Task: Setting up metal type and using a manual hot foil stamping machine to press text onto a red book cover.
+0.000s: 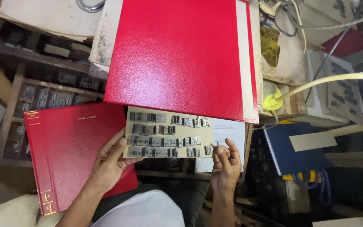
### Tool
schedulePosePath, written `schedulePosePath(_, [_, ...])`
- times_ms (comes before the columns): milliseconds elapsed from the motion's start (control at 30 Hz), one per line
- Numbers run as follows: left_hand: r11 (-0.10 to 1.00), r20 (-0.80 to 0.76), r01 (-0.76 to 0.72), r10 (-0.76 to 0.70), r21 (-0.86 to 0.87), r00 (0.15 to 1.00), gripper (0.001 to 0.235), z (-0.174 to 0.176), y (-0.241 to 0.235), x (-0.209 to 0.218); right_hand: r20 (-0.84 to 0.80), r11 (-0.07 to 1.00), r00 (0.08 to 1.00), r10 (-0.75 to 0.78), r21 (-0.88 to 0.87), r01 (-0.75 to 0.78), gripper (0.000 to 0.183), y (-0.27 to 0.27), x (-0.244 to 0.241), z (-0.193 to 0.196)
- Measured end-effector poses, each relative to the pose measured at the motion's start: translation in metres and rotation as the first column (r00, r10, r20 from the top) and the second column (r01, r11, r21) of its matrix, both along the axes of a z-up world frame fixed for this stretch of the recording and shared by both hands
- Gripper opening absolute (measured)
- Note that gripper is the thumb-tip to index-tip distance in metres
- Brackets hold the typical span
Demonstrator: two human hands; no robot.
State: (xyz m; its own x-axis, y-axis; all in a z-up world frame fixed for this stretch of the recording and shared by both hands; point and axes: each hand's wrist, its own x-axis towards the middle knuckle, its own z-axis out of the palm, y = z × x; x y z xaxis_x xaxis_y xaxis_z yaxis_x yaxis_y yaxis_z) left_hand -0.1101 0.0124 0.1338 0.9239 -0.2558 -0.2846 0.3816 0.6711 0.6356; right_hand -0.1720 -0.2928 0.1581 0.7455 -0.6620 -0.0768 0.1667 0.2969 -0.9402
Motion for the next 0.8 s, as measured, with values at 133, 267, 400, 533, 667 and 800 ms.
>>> schedulePosePath(133, [1.000,-0.015,-0.013,0.013,-0.013,1.000,0.053,-0.006,-0.001,0.000,0.004,1.000,1.000,0.001,0.003,-0.001,0.051,0.003,0.002,0.004])
schedulePosePath(267, [0.999,0.016,-0.005,0.005,-0.038,1.000,0.052,0.001,-0.001,-0.001,-0.037,0.999,0.999,-0.033,0.029,0.034,0.050,-0.001,0.000,-0.002])
schedulePosePath(400, [0.999,0.013,-0.003,0.004,-0.039,1.000,0.057,0.009,-0.001,0.000,-0.025,0.999,1.000,-0.014,0.042,0.015,0.048,-0.002,0.001,0.000])
schedulePosePath(533, [1.000,0.063,0.008,-0.009,0.016,0.998,0.072,0.021,-0.001,0.001,-0.019,0.997,1.000,0.011,0.075,-0.009,0.049,-0.001,0.001,0.004])
schedulePosePath(667, [0.999,0.076,0.035,-0.038,0.037,0.996,0.071,0.030,0.001,0.001,-0.010,0.997,1.000,-0.001,0.082,0.002,0.049,0.002,0.000,0.004])
schedulePosePath(800, [0.988,-0.056,0.034,-0.026,0.149,0.998,0.069,0.034,-0.003,0.006,-0.020,0.996,1.000,-0.022,0.088,0.023,0.047,-0.002,0.001,0.000])
